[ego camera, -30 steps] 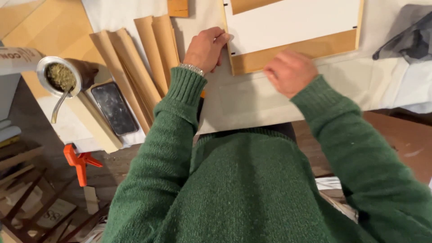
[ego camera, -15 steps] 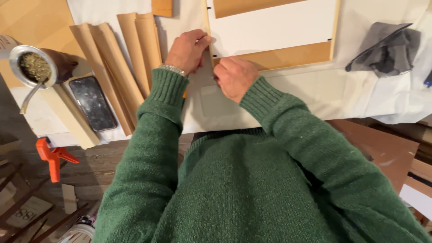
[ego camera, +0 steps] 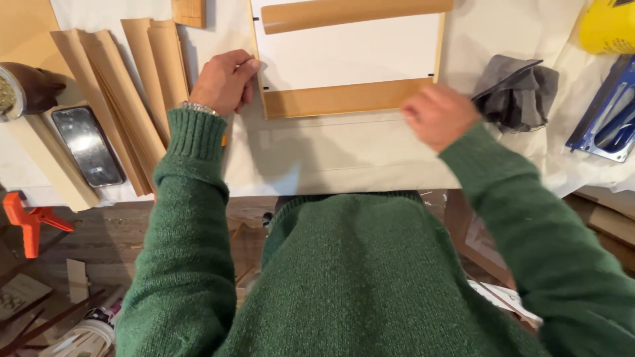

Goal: The recorder is assembling a picture frame by applying adhesive to cardboard strips and attaching them to the frame's back.

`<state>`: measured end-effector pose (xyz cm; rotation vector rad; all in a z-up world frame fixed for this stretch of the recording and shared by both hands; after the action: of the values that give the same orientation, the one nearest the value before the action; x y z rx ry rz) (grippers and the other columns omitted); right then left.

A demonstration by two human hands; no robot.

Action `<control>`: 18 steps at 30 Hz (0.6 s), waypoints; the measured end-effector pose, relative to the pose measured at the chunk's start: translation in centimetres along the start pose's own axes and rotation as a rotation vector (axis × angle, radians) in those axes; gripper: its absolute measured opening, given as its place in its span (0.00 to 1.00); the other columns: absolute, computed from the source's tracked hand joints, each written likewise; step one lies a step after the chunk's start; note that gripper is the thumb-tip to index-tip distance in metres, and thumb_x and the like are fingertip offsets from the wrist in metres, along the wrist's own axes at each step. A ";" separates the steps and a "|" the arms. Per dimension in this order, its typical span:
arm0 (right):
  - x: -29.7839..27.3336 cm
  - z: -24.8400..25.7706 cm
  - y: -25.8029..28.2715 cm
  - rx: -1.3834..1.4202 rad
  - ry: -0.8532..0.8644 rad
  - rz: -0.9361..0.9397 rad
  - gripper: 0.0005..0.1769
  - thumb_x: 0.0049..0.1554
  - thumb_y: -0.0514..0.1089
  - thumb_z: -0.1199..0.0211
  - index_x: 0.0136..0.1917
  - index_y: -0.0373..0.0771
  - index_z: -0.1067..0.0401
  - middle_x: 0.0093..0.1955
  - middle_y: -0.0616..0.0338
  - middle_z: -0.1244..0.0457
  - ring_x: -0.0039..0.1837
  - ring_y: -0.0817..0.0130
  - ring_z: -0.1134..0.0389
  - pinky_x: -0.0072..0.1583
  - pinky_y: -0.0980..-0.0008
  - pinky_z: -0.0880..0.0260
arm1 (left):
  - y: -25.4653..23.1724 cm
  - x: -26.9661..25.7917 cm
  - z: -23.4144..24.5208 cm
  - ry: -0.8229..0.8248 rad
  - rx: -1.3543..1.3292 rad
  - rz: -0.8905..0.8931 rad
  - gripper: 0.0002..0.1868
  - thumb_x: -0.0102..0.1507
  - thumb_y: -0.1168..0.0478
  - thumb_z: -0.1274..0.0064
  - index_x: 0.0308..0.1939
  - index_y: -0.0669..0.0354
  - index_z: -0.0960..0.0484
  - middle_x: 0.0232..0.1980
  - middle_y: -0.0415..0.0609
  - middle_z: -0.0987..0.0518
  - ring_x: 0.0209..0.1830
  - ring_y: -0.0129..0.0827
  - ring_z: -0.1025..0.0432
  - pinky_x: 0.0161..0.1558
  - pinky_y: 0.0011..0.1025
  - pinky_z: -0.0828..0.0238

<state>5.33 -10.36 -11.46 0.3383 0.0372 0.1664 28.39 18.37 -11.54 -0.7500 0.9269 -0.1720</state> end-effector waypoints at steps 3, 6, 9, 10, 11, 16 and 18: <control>-3.0 4.9 -2.3 -0.020 -0.090 -0.080 0.04 0.59 0.41 0.30 0.44 0.43 0.25 0.42 0.58 0.37 0.48 0.60 0.33 0.51 0.61 0.29 | -0.8 -0.3 -0.1 0.005 0.014 0.033 0.15 0.72 0.54 0.55 0.40 0.61 0.20 0.21 0.43 0.25 0.16 0.26 0.35 0.22 0.28 0.36; -5.6 7.2 -3.3 -0.066 -0.152 -0.209 0.04 0.61 0.41 0.29 0.47 0.44 0.24 0.42 0.59 0.36 0.48 0.61 0.31 0.50 0.63 0.28 | -0.3 0.0 0.4 0.052 0.012 0.069 0.17 0.73 0.54 0.56 0.39 0.62 0.20 0.22 0.43 0.24 0.16 0.26 0.35 0.22 0.28 0.36; -7.1 6.1 -3.5 0.388 -0.139 -0.626 0.13 0.63 0.49 0.34 0.47 0.36 0.25 0.40 0.57 0.35 0.40 0.69 0.34 0.44 0.63 0.31 | 1.3 1.5 1.7 0.024 0.019 0.034 0.16 0.73 0.57 0.58 0.38 0.63 0.19 0.24 0.44 0.24 0.17 0.26 0.35 0.22 0.29 0.36; -7.0 5.1 -2.9 0.389 -0.152 -0.640 0.13 0.63 0.49 0.34 0.47 0.36 0.25 0.40 0.57 0.35 0.40 0.69 0.34 0.44 0.63 0.31 | -0.3 2.0 1.4 0.033 0.033 0.023 0.16 0.73 0.57 0.58 0.38 0.63 0.19 0.24 0.44 0.24 0.17 0.26 0.35 0.22 0.29 0.36; -7.7 1.8 -2.8 0.722 -0.025 -0.838 0.22 0.65 0.56 0.42 0.38 0.37 0.27 0.33 0.59 0.37 0.34 0.70 0.37 0.41 0.62 0.32 | -2.4 2.5 2.0 -0.068 0.053 -0.067 0.16 0.73 0.57 0.57 0.38 0.63 0.20 0.24 0.45 0.24 0.18 0.26 0.33 0.24 0.29 0.35; -3.0 -4.8 4.5 1.615 -0.210 -0.966 0.36 0.67 0.65 0.50 0.26 0.39 0.36 0.22 0.65 0.48 0.26 0.75 0.49 0.55 0.64 0.21 | -12.3 6.1 0.4 -0.411 0.251 -0.731 0.17 0.74 0.55 0.41 0.40 0.67 0.23 0.30 0.50 0.23 0.25 0.34 0.31 0.31 0.32 0.30; -0.1 -4.4 6.6 1.772 -0.336 -1.061 0.35 0.65 0.65 0.49 0.25 0.41 0.38 0.21 0.66 0.50 0.25 0.76 0.52 0.53 0.63 0.22 | -15.4 7.8 -2.4 -0.278 0.285 -0.801 0.21 0.73 0.54 0.37 0.39 0.67 0.28 0.31 0.53 0.27 0.30 0.41 0.32 0.36 0.39 0.30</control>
<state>3.91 -2.78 -13.38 2.0353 0.0177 -1.0753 33.93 2.34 -7.57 -0.8180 0.2863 -0.8619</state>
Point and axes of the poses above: each hand's wrist, its own x-axis towards the middle knuckle, its own z-axis out of the back of the hand, y = z × x, the point moved 8 cm from there along x, towards the middle knuckle
